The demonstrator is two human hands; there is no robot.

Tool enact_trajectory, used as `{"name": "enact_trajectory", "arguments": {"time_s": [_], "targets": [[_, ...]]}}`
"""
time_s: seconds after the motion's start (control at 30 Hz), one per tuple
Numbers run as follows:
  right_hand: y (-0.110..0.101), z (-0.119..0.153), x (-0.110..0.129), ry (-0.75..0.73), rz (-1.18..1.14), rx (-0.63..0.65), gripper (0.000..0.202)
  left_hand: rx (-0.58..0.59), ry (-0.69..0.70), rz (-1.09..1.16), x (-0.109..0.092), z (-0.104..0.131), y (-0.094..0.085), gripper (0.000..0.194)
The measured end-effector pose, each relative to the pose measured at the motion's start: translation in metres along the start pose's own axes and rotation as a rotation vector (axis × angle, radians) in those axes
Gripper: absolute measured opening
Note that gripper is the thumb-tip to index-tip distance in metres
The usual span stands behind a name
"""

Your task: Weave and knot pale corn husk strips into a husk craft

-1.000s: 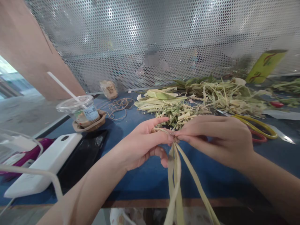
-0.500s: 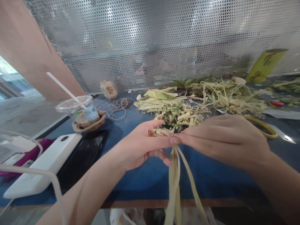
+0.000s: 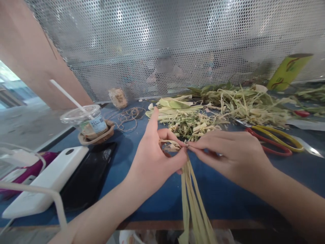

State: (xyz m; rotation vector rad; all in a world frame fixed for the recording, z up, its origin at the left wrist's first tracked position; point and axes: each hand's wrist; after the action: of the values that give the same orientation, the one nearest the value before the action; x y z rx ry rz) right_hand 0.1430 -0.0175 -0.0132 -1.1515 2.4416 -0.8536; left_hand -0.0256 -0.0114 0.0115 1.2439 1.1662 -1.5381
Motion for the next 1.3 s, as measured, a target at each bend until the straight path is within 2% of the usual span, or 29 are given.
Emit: {"name": "enact_trajectory", "arguments": {"time_s": [0.17, 0.33, 0.43, 0.57, 0.67, 0.8, 0.93, 1.07, 1.17, 1.2, 1.3], "targets": [[-0.002, -0.003, 0.001, 0.117, -0.123, -0.033, 0.01, 0.007, 0.024, -0.027, 0.003, -0.001, -0.001, 0.101], [-0.003, -0.003, -0.002, 0.106, -0.186, 0.009, 0.013, 0.015, 0.018, -0.044, 0.002, -0.001, 0.0, 0.103], [-0.002, -0.002, -0.002, 0.103, -0.14, 0.007, 0.01, 0.025, 0.01, -0.065, 0.001, -0.001, 0.0, 0.103], [-0.001, -0.001, 0.001, 0.099, -0.009, -0.001, 0.007, 0.002, 0.09, -0.103, 0.006, -0.004, -0.001, 0.099], [0.0, -0.001, 0.003, 0.125, 0.063, 0.037, 0.008, -0.046, 0.146, -0.103, 0.009, -0.004, -0.003, 0.098], [0.0, 0.0, 0.005, 0.126, 0.125, 0.075, 0.011, -0.063, 0.145, -0.092, 0.006, -0.001, -0.003, 0.094], [0.0, -0.001, 0.006, 0.052, 0.238, 0.014, 0.014, -0.022, 0.068, -0.009, -0.002, 0.004, 0.0, 0.086], [-0.004, -0.003, 0.008, -0.121, 0.315, -0.115, 0.015, 0.128, -0.084, 0.323, -0.008, 0.001, -0.003, 0.056], [-0.01, 0.0, 0.008, -0.207, 0.279, -0.161, 0.003, 0.194, -0.179, 0.432, -0.008, -0.003, -0.006, 0.044], [-0.012, 0.002, 0.008, -0.222, 0.258, -0.153, 0.002, 0.195, -0.176, 0.417, -0.007, -0.003, -0.006, 0.047], [-0.017, 0.008, 0.007, -0.255, 0.225, -0.108, 0.008, 0.172, -0.068, 0.369, -0.005, -0.002, -0.005, 0.074]]}}
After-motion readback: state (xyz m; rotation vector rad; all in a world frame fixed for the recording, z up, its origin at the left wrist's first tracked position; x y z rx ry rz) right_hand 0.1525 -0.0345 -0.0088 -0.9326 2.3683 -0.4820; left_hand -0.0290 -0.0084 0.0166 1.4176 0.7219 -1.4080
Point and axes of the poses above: each hand's wrist, its own z-axis away from the middle knuckle, its own y-axis out of the palm, x = y × z, and after that the axes turned 11 degrees about -y, right-handed
